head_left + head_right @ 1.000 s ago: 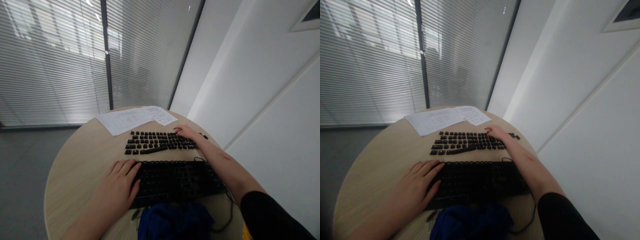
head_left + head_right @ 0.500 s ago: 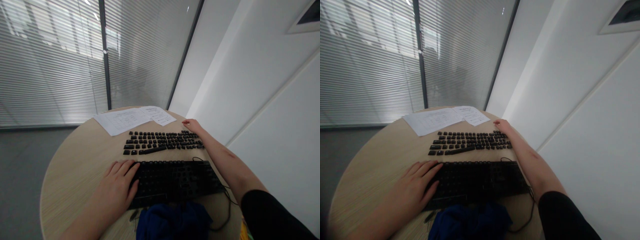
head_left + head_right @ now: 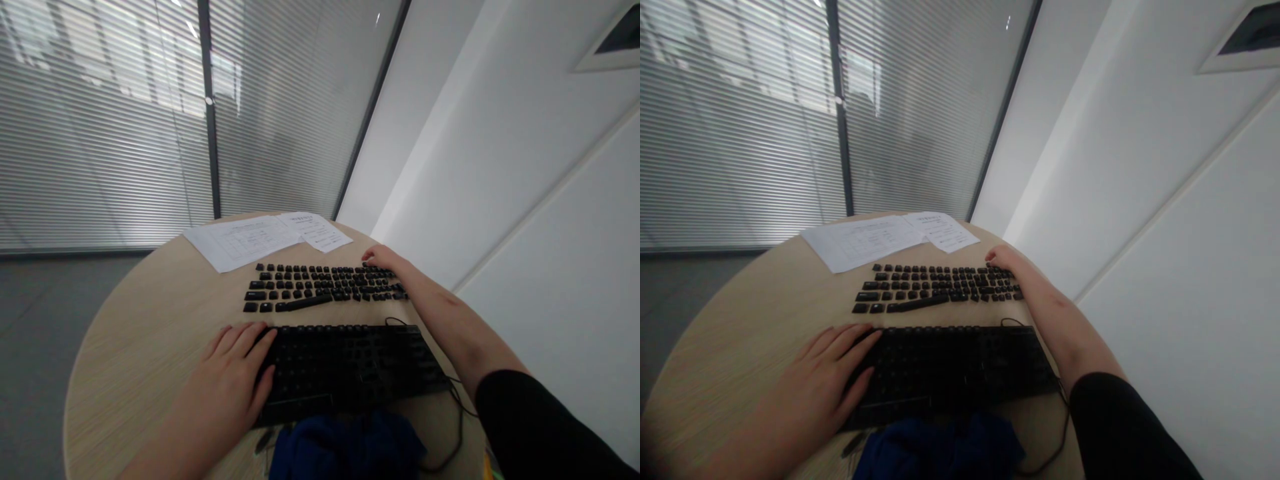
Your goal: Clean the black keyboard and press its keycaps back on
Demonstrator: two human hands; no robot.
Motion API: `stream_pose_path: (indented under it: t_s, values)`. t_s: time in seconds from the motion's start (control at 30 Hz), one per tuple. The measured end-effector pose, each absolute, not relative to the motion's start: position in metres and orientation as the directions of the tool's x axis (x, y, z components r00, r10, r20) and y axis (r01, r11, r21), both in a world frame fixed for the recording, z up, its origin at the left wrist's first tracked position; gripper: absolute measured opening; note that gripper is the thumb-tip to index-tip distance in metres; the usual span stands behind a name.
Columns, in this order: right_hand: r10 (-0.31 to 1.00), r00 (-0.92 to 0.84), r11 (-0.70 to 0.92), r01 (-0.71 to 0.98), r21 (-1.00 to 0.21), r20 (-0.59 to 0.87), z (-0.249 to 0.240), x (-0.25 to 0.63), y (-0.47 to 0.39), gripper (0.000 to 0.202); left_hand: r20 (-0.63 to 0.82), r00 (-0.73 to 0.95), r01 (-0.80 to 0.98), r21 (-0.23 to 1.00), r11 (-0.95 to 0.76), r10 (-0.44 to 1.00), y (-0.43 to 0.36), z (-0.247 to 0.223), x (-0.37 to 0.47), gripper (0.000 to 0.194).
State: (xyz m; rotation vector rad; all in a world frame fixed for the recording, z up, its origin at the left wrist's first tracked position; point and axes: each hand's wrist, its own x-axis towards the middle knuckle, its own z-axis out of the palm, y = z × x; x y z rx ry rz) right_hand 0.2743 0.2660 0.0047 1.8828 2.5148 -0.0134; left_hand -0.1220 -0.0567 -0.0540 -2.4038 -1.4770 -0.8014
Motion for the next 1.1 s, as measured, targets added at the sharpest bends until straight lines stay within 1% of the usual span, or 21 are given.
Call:
stream_pose_path:
  t_s: [0.13, 0.23, 0.37, 0.47, 0.53, 0.6, 0.67, 0.73, 0.83, 0.93, 1.0, 1.1]
  values:
    - [0.957, -0.29, 0.29, 0.957, 0.001, -0.012, 0.003, 0.267, 0.266, 0.028, 0.57, 0.353, 0.875, 0.078, -0.477, 0.741, -0.058, -0.055, -0.121, 0.041]
    - [0.951, -0.308, 0.308, 0.951, -0.003, 0.014, 0.004, 0.262, 0.262, 0.028, 0.584, 0.358, 0.877, 0.059, -0.478, 0.729, -0.058, -0.054, -0.121, 0.041]
    - [0.935, -0.336, 0.342, 0.939, -0.035, 0.116, 0.017, 0.253, 0.253, 0.029, 0.552, 0.368, 0.875, 0.066, -0.479, 0.748, -0.058, -0.05, -0.121, 0.042]
    - [0.912, -0.35, 0.373, 0.925, -0.074, 0.213, 0.034, 0.251, 0.23, 0.033, 0.53, 0.367, 0.876, 0.079, -0.476, 0.764, -0.057, -0.048, -0.121, 0.045]
    - [0.885, -0.368, 0.418, 0.897, -0.141, 0.285, 0.041, 0.254, 0.198, 0.034, 0.519, 0.374, 0.872, 0.085, -0.481, 0.769, -0.057, -0.047, -0.121, 0.046]
    - [0.848, -0.385, 0.501, 0.807, -0.314, 0.363, 0.04, 0.259, 0.155, 0.031, 0.504, 0.377, 0.87, 0.095, -0.484, 0.777, -0.057, -0.046, -0.121, 0.047]
    - [0.847, -0.417, 0.531, 0.701, -0.475, 0.33, 0.031, 0.265, 0.107, 0.028, 0.49, 0.378, 0.869, 0.106, -0.483, 0.786, -0.056, -0.044, -0.12, 0.047]
    - [0.858, -0.423, 0.511, 0.642, -0.571, 0.291, 0.016, 0.269, 0.068, 0.026, 0.48, 0.379, 0.868, 0.112, -0.484, 0.791, -0.055, -0.043, -0.121, 0.048]
    - [0.883, -0.393, 0.459, 0.612, -0.644, 0.256, -0.008, 0.271, 0.038, 0.025, 0.464, 0.381, 0.868, 0.118, -0.482, 0.8, -0.054, -0.042, -0.123, 0.047]
    - [0.903, -0.355, 0.41, 0.551, -0.727, 0.241, -0.023, 0.27, 0.037, 0.026, 0.448, 0.383, 0.868, 0.125, -0.48, 0.808, -0.053, -0.041, -0.127, 0.049]
    - [0.904, -0.363, 0.391, 0.493, -0.777, 0.225, -0.028, 0.27, 0.041, 0.03, 0.433, 0.388, 0.866, 0.13, -0.482, 0.814, -0.052, -0.039, -0.128, 0.05]
    - [0.888, -0.412, 0.398, 0.46, -0.794, 0.206, -0.032, 0.272, 0.045, 0.035, 0.379, 0.417, 0.861, 0.126, -0.493, 0.826, -0.051, -0.031, -0.129, 0.053]
